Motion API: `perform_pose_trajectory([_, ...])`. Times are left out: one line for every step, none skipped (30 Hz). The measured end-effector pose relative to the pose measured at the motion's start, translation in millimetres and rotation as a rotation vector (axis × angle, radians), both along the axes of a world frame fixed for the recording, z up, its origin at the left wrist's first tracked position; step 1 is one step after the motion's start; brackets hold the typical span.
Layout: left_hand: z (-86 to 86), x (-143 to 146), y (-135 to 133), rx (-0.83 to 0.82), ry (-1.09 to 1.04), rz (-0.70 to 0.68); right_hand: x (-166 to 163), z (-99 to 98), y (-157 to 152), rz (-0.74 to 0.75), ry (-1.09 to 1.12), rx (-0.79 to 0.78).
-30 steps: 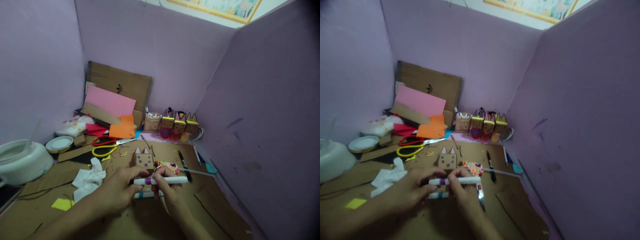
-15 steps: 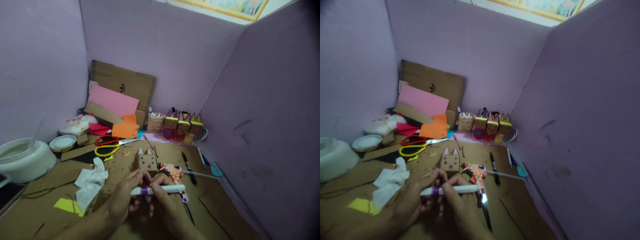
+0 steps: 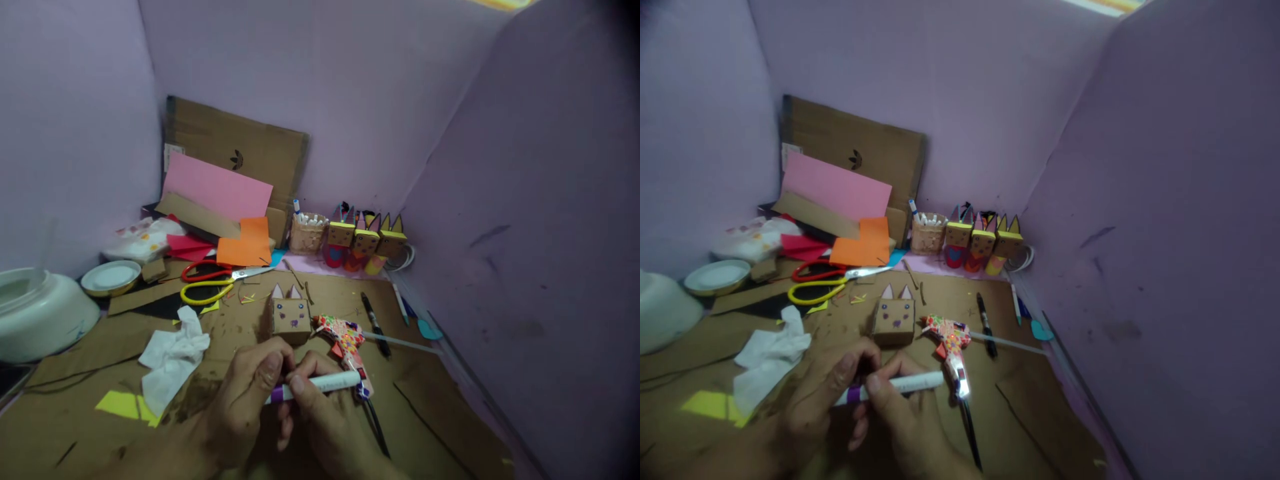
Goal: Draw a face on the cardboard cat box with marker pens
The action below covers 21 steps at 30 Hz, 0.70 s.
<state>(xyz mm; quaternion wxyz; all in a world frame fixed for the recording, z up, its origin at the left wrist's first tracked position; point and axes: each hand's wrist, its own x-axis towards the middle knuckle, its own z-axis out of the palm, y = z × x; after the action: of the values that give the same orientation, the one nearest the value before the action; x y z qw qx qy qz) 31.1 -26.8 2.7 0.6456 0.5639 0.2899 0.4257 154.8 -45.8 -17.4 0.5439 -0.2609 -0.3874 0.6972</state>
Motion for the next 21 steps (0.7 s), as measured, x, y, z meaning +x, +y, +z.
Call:
perform_pose_trajectory([0.7, 0, 1, 0.056, 0.059, 0.026, 0, 1.0, -1, -0.01, -0.013, 0.013])
perform_pose_trajectory([2.0, -1, 2, 0.132, 0.136, 0.063, 0, 2.7, -2, -0.024, -0.044, 0.027])
perform_pose_trajectory([3.9, -2, 4, 0.219, 0.226, 0.109, 1, 5.2, -3, -0.045, -0.093, 0.044])
perform_pose_trajectory([6.5, -3, 6, 0.303, 0.319, 0.158, 4, 8.4, -4, -0.067, -0.163, 0.069])
perform_pose_trajectory([9.7, -6, 10, 0.373, 0.394, 0.208, 8, 12.2, -3, -0.099, -0.24, 0.109])
perform_pose_trajectory([13.6, -9, 14, 0.414, 0.429, 0.258, 13, 16.4, -2, -0.133, -0.33, 0.173])
perform_pose_trajectory([18.4, -13, 18, 0.418, 0.424, 0.305, 20, 20.7, 0, -0.173, -0.428, 0.266])
perform_pose_trajectory([23.8, -18, 23, 0.388, 0.382, 0.364, 28, 24.7, 2, -0.221, -0.532, 0.39])
perform_pose_trajectory([29.9, -25, 28, 0.348, 0.321, 0.436, 37, 28.0, 4, -0.257, -0.662, 0.537])
perform_pose_trajectory([36.2, -31, 33, 0.311, 0.284, 0.502, 45, 30.3, 7, -0.29, -0.808, 0.689])
perform_pose_trajectory([42.3, -37, 36, 0.304, 0.288, 0.554, 52, 31.5, 9, -0.294, -0.966, 0.831])
perform_pose_trajectory([47.5, -42, 38, 0.346, 0.364, 0.546, 59, 31.6, 10, -0.247, -1.132, 0.945])
perform_pose_trajectory([51.3, -45, 38, 0.405, 0.499, 0.452, 64, 30.8, 10, -0.183, -1.279, 1.037])
perform_pose_trajectory([53.1, -45, 37, 0.468, 0.643, 0.32, 68, 29.5, 9, -0.09, -1.403, 1.095])
perform_pose_trajectory([52.6, -43, 34, 0.526, 0.782, 0.16, 72, 28.2, 7, 0.001, -1.492, 1.117])
perform_pose_trajectory([49.8, -39, 30, 0.567, 0.904, 0.028, 74, 27.1, 5, 0.073, -1.546, 1.114])
perform_pose_trajectory([45.0, -33, 26, 0.601, 1.011, -0.06, 77, 26.5, 2, 0.116, -1.573, 1.097])
perform_pose_trajectory([39.0, -26, 21, 0.635, 1.116, -0.109, 79, 26.5, -2, 0.135, -1.586, 1.069])
perform_pose_trajectory([32.4, -19, 17, 0.657, 1.225, -0.131, 81, 27.1, -5, 0.143, -1.592, 1.037])
perform_pose_trajectory([25.9, -13, 14, 0.671, 1.314, -0.15, 82, 28.1, -8, 0.148, -1.592, 1.01])
perform_pose_trajectory([20.2, -8, 12, 0.674, 1.385, -0.17, 84, 29.2, -10, 0.153, -1.584, 0.993])
